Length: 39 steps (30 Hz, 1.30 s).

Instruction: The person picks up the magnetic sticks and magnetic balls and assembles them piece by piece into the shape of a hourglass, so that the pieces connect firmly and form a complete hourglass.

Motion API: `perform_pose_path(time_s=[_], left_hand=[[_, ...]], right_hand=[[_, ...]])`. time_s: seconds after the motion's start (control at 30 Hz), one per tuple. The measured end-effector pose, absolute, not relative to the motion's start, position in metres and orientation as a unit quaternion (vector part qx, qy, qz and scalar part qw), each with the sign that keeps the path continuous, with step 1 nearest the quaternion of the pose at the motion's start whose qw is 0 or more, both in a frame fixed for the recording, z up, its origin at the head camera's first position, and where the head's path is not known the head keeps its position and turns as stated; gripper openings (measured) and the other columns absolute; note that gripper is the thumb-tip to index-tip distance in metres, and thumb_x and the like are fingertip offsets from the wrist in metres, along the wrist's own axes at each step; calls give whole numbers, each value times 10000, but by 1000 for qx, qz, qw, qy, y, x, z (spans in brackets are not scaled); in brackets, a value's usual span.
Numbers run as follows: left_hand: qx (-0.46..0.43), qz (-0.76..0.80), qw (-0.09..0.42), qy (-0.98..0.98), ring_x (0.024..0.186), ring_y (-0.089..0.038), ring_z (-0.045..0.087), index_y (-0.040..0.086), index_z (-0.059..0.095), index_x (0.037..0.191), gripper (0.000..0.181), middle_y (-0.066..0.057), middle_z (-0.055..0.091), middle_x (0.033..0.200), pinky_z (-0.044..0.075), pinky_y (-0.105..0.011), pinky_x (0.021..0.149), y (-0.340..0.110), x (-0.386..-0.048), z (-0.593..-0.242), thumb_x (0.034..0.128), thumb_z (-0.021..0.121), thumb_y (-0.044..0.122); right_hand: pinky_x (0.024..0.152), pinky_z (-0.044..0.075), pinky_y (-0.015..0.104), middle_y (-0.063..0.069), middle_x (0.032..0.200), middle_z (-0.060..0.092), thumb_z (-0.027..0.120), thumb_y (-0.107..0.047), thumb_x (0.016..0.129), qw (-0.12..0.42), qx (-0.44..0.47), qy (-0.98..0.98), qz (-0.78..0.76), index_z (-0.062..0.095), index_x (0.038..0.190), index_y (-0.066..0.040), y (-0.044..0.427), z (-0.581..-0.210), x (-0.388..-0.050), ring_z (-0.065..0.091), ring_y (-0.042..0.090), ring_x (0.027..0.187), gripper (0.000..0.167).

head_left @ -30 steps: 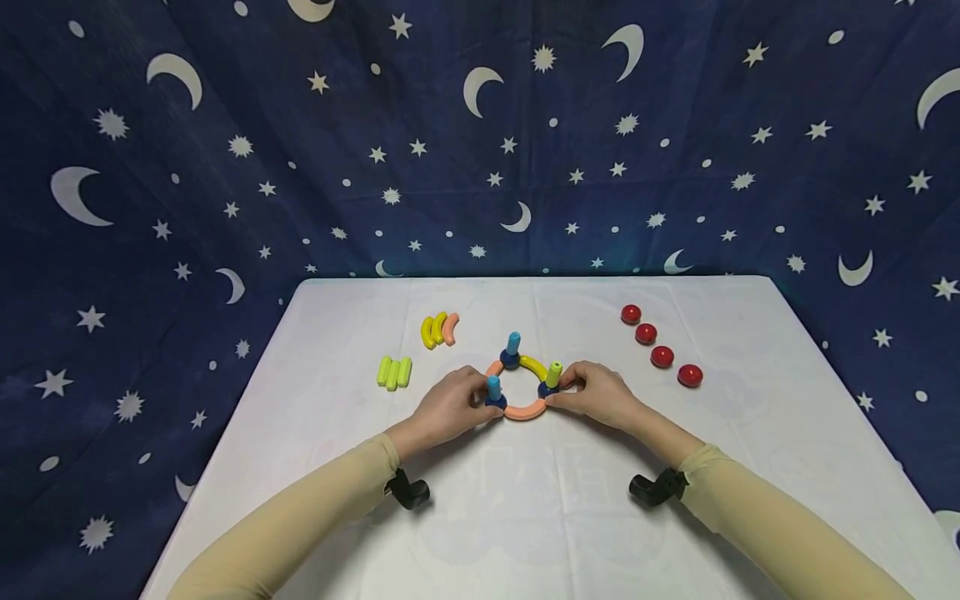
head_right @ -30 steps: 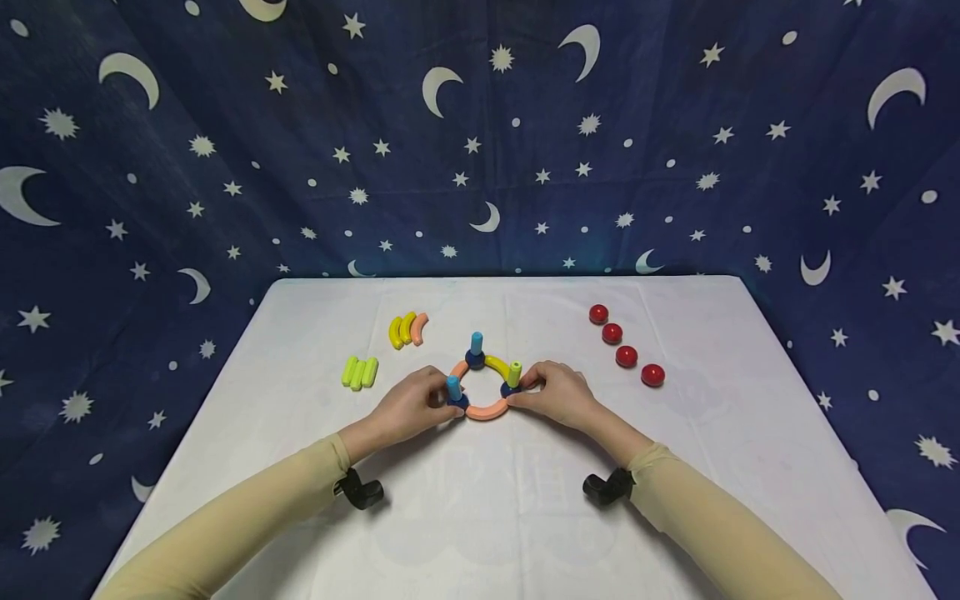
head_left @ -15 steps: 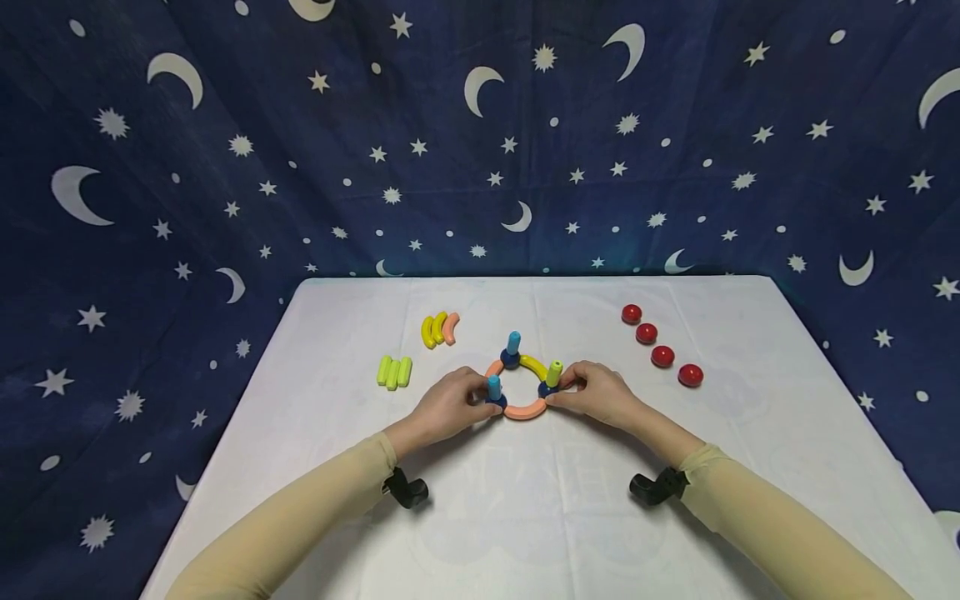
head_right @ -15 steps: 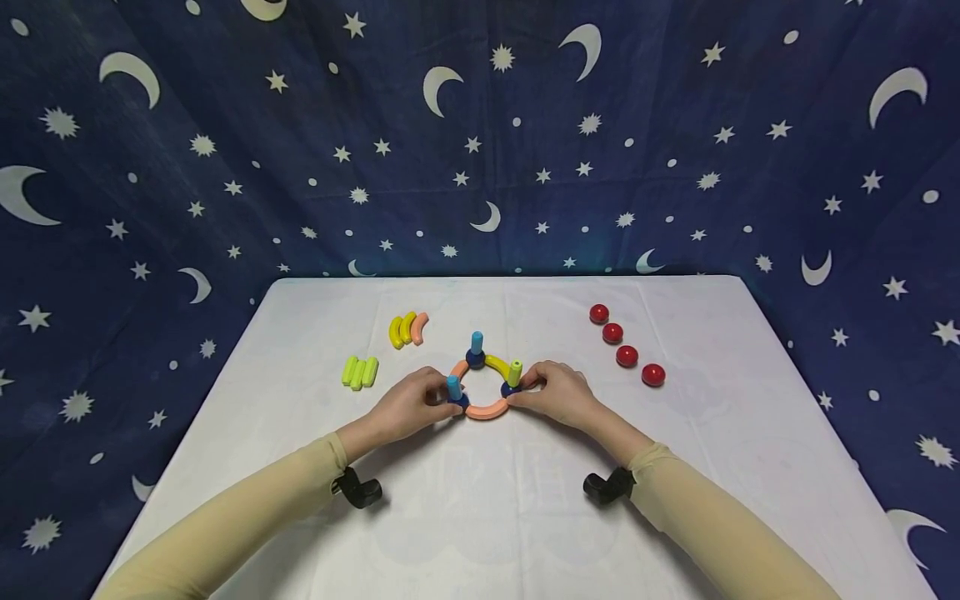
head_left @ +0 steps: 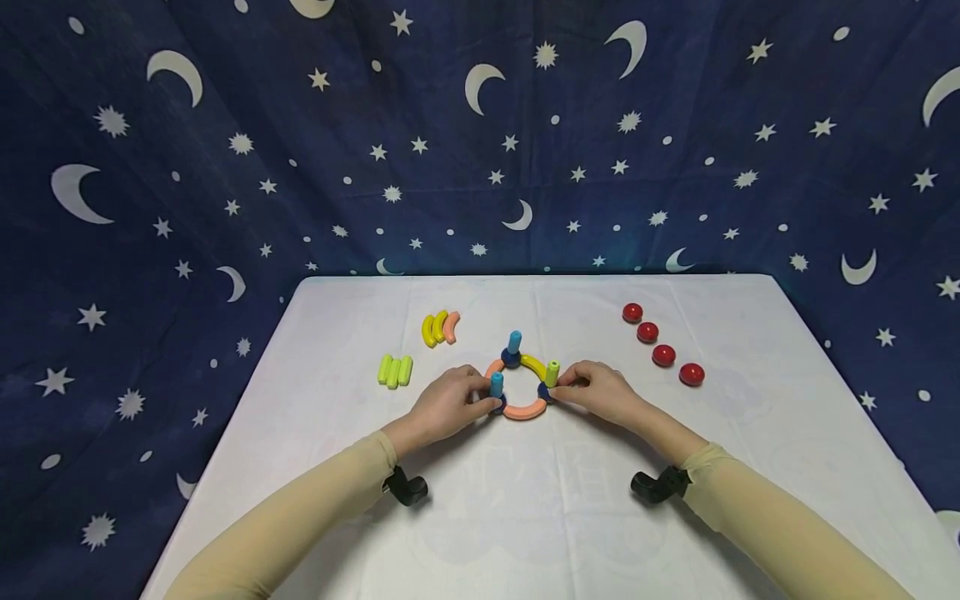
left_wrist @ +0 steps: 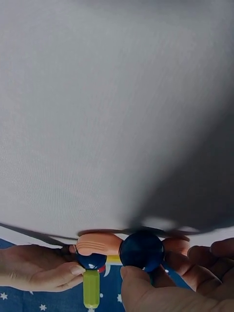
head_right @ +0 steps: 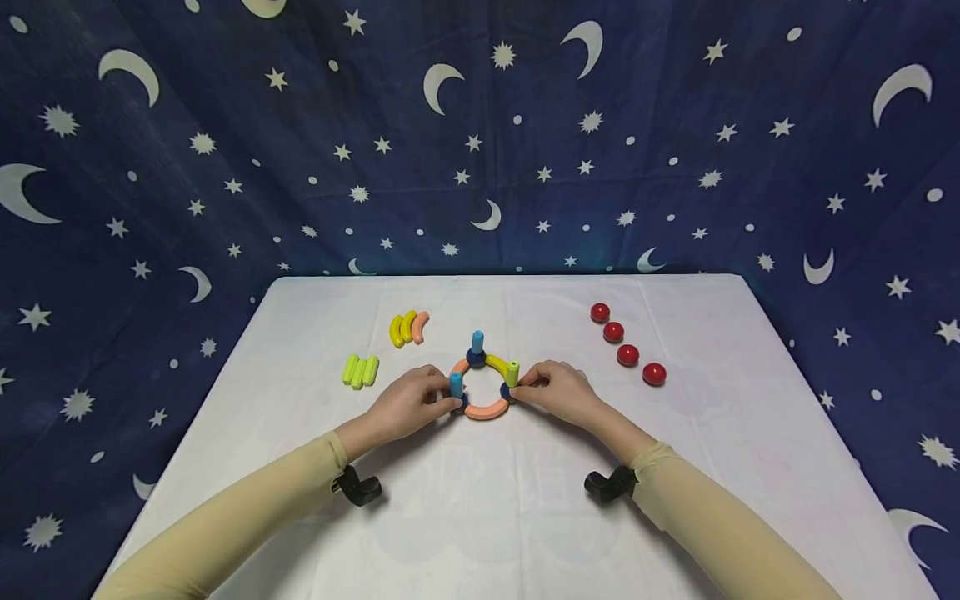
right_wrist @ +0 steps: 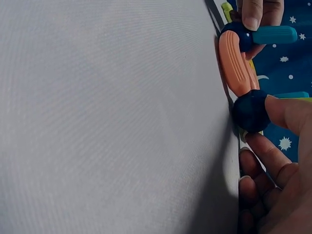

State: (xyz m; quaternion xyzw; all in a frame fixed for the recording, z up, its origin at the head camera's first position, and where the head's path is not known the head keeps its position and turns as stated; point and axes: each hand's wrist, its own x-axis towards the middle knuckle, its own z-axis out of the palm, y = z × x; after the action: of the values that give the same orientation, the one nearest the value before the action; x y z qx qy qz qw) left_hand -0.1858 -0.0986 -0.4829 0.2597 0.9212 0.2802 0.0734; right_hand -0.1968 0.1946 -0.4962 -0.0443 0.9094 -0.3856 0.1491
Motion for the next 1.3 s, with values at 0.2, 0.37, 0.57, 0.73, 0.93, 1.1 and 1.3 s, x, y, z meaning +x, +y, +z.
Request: perform_pose_path(time_s=[0.2, 0.37, 0.57, 0.73, 0.93, 1.1, 1.3], left_hand=[[265, 279, 73, 920, 800, -109, 528, 181, 753, 1065, 201, 29, 614, 977, 457, -276, 678, -98, -188, -482, 980, 707, 357], [262, 305, 72, 913, 809, -112, 537, 182, 749, 1086, 227, 22, 620, 990, 463, -277, 677, -98, -186, -484, 962, 730, 372], [235, 364, 59, 899, 947, -158, 557, 190, 734, 1165, 295, 51, 613, 1126, 483, -320, 804, -98, -186, -483, 934, 765, 371], [220, 434, 60, 872, 1130, -206, 554, 250, 731, 1146, 240, 102, 617, 1201, 462, -397, 972, -100, -186, -478, 931, 775, 347], [231, 465, 60, 852, 1176, -215, 553, 259, 715, 1154, 220, 114, 633, 1146, 459, -411, 1014, -101, -187, -477, 948, 759, 320], [223, 479, 62, 847, 1091, -219, 584, 246, 713, 1155, 214, 91, 632, 1088, 464, -384, 993, -100, -187, -478, 950, 761, 281], [201, 498, 75, 840, 1055, -170, 579, 271, 713, 1160, 227, 77, 624, 1121, 464, -397, 968, -100, -185, -480, 941, 769, 290]], right_hand=[[755, 437, 355, 22, 997, 647, 785, -461, 876, 151, -43, 908, -389, 726, 1022, -152, 195, -496, -197, 534, 229, 920, 348], [765, 473, 350, 29, 1026, 650, 758, -407, 920, 152, -60, 901, -402, 731, 1102, -145, 204, -491, -192, 540, 239, 931, 320], [845, 472, 416, 28, 1102, 692, 717, -287, 974, 13, -84, 926, -367, 743, 1159, -145, 249, -473, -176, 576, 236, 1006, 235], [896, 378, 540, 169, 1164, 658, 701, -251, 979, -102, -45, 942, -316, 693, 1231, -42, 308, -469, -170, 518, 381, 1115, 327], [960, 321, 700, 337, 1379, 488, 668, -452, 979, -31, 32, 959, -279, 528, 1400, 42, 354, -482, -160, 374, 547, 1257, 664], [941, 406, 669, 339, 1313, 542, 670, -465, 978, -18, 42, 955, -292, 552, 1367, 65, 362, -490, -159, 490, 508, 1186, 668], [951, 427, 662, 339, 1277, 566, 680, -455, 975, -17, 51, 953, -298, 577, 1317, 84, 364, -495, -162, 520, 503, 1167, 647]])
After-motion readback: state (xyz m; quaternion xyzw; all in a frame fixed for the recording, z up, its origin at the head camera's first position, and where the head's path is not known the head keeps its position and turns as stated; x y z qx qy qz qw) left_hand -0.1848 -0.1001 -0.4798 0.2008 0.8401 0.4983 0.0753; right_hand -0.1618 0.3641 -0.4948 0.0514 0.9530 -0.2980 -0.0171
